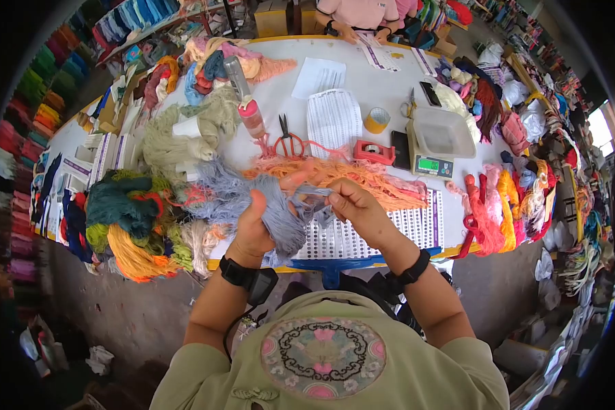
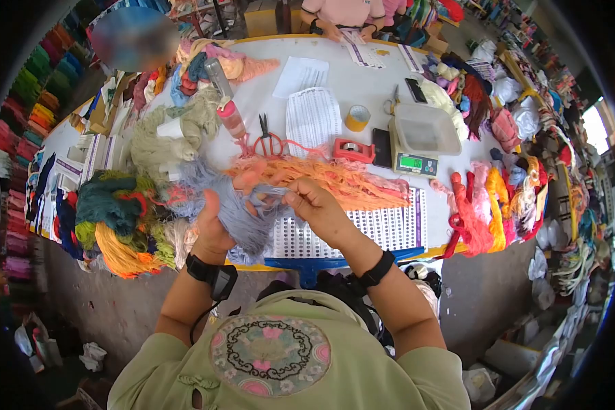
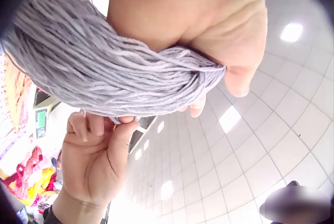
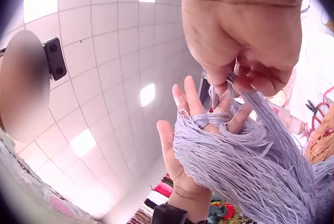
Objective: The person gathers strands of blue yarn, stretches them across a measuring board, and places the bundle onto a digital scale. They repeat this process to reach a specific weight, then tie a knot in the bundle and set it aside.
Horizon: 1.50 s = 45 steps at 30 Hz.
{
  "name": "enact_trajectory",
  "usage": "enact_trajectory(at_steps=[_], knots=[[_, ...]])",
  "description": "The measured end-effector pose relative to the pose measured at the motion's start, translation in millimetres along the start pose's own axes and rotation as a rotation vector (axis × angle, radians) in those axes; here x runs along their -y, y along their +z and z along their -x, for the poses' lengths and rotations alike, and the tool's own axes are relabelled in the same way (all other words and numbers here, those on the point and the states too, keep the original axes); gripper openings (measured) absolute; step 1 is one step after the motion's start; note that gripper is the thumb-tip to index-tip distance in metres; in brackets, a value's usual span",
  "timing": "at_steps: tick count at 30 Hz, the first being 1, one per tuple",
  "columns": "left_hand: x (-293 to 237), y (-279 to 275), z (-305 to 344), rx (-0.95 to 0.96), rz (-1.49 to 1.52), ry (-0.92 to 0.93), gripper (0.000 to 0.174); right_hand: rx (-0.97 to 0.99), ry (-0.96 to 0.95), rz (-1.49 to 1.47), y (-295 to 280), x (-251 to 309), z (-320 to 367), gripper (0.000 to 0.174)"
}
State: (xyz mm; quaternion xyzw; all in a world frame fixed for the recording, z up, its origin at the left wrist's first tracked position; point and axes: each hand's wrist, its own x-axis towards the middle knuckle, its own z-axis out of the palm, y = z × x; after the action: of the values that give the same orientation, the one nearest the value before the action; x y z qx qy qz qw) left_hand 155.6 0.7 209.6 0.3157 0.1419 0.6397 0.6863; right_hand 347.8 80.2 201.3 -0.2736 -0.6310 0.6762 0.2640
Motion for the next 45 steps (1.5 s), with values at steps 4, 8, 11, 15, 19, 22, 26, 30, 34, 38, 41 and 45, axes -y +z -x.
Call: enact_trajectory(at_steps=[4, 8, 11, 15, 19, 22, 26, 30, 34, 38, 41, 45], knots=[[9, -6, -6, -0.033, 0.106, -0.053, 0.075, 0.024, 0.156, -0.111, -1, -1, 1, 0.017], [18, -9, -12, -0.085, 0.003, 0.025, 0.076, 0.045, 0.182, -0.159, -8, 0, 1, 0.019], [22, -9, -18, -0.038, -0.015, 0.03, 0.071, 0.057, 0.223, -0.236, -20, 0, -1, 0.021], [21, -3, -25, -0.023, 0.0, 0.038, 0.065, 0.108, 0.295, -0.371, -28, 1, -4, 0.026], [24, -3, -31, -0.07, 0.048, 0.032, 0.064, 0.176, 0.343, -0.526, -35, 0, -7, 0.026], [23, -2, -33, -0.105, -0.066, 0.054, 0.062, 0.173, 0.299, -0.486, -37, -6, -10, 0.024], [23, -4, -30, -0.128, -0.014, 0.012, 0.062, 0.177, 0.306, -0.567, -40, -5, -13, 0.021], [22, -8, -28, -0.186, -0.028, -0.014, 0.062, 0.11, 0.324, -0.531, -38, -6, -17, 0.019], [20, 2, -29, -0.203, -0.076, 0.032, 0.062, 0.103, 0.335, -0.555, -33, -1, -16, 0.019], [18, -14, -22, -0.159, 0.043, -0.012, 0.063, 0.131, 0.371, -0.508, -35, -7, -15, 0.017], [15, -12, -22, -0.146, 0.043, -0.017, 0.065, 0.095, 0.297, -0.435, -31, -6, -14, 0.015], [9, 4, -22, -0.178, -0.025, -0.022, 0.07, 0.023, 0.251, -0.451, -30, -2, -10, 0.014]])
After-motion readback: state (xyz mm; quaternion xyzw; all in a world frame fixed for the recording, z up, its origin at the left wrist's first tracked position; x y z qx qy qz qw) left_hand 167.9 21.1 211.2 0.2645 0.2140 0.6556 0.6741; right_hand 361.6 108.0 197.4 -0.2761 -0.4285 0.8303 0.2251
